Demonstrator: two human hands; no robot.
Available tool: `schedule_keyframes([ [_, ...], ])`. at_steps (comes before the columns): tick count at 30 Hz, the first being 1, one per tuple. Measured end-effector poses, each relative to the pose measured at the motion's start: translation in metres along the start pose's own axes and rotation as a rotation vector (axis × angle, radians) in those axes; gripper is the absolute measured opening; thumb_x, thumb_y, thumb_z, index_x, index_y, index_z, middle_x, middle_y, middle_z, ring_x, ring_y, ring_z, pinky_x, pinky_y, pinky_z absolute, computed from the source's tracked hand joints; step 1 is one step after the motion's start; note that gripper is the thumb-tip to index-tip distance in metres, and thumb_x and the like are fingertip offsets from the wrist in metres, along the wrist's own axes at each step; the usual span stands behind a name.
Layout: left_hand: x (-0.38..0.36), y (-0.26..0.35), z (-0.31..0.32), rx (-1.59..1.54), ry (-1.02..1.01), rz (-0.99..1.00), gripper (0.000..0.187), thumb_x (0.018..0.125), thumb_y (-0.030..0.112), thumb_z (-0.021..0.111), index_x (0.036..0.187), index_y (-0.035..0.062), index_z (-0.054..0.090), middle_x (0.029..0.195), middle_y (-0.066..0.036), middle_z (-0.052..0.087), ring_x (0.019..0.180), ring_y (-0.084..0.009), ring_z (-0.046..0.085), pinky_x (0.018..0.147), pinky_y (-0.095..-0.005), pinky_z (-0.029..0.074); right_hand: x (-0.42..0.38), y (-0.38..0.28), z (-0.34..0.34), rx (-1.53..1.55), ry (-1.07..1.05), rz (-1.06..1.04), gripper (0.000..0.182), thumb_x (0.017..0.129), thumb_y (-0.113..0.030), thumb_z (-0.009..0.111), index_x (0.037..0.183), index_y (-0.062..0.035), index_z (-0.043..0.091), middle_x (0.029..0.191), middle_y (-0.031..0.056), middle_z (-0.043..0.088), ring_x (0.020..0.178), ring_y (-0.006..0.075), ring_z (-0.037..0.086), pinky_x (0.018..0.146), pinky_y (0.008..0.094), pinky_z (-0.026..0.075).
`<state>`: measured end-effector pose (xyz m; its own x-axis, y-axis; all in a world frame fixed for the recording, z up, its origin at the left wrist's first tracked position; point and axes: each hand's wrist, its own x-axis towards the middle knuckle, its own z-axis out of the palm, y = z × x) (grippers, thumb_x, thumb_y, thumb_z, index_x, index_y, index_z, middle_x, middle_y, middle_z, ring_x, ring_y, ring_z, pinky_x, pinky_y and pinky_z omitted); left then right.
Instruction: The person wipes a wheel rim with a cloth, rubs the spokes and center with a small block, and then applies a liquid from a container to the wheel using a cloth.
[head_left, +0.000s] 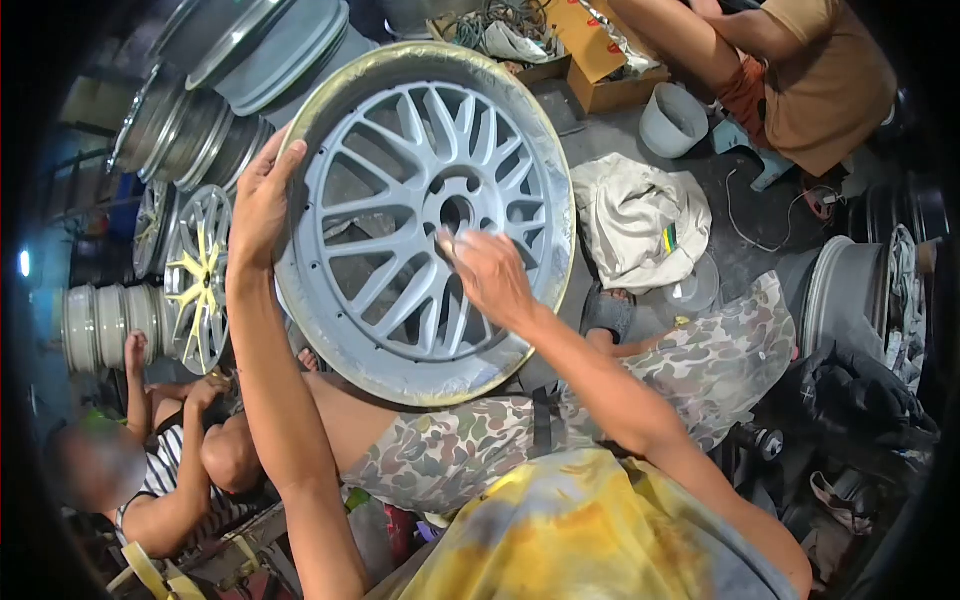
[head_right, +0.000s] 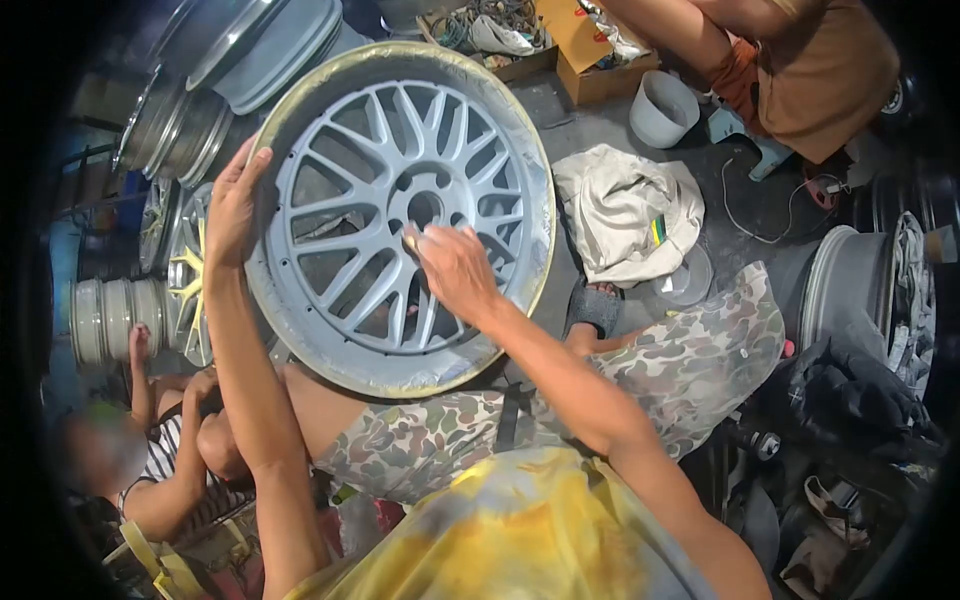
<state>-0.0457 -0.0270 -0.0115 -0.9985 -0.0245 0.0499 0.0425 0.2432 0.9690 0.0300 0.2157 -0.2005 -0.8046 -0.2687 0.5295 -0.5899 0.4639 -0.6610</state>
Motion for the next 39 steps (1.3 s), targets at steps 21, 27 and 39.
schedule_keyframes([
  [21,-0.004,0.006,0.003,-0.018,-0.008,-0.03,0.05,0.102,0.02,0.062,0.144,-0.0047,0.051,0.138,-0.009,0.061,0.127,-0.0142,0.055,0.111,-0.0267,0.036,0.027,-0.005,-0.031,0.415,-0.302,0.296,0.017,0.094,-0.017,0.062,0.094,-0.0015,0.069,0.098,0.0173,0.054,0.096,0.0368,0.057,0.086,0.0453,0.047],
  [27,0.001,-0.004,-0.004,-0.026,-0.013,-0.035,0.05,0.102,0.02,0.062,0.144,-0.005,0.051,0.138,-0.009,0.061,0.127,-0.014,0.055,0.11,-0.026,0.036,0.003,0.021,-0.042,0.086,-0.482,0.157,0.018,0.095,-0.019,0.062,0.097,-0.0034,0.071,0.095,0.0179,0.056,0.093,0.0377,0.059,0.082,0.0458,0.048],
  [39,-0.002,-0.001,-0.001,-0.028,-0.018,-0.033,0.052,0.101,0.02,0.063,0.144,-0.006,0.05,0.138,-0.01,0.061,0.127,-0.0147,0.055,0.11,-0.0261,0.037,0.029,0.01,-0.016,0.063,-0.052,0.112,0.019,0.092,-0.005,0.061,0.109,0.0026,0.066,0.09,0.0153,0.057,0.077,0.0348,0.063,0.068,0.0443,0.049],
])
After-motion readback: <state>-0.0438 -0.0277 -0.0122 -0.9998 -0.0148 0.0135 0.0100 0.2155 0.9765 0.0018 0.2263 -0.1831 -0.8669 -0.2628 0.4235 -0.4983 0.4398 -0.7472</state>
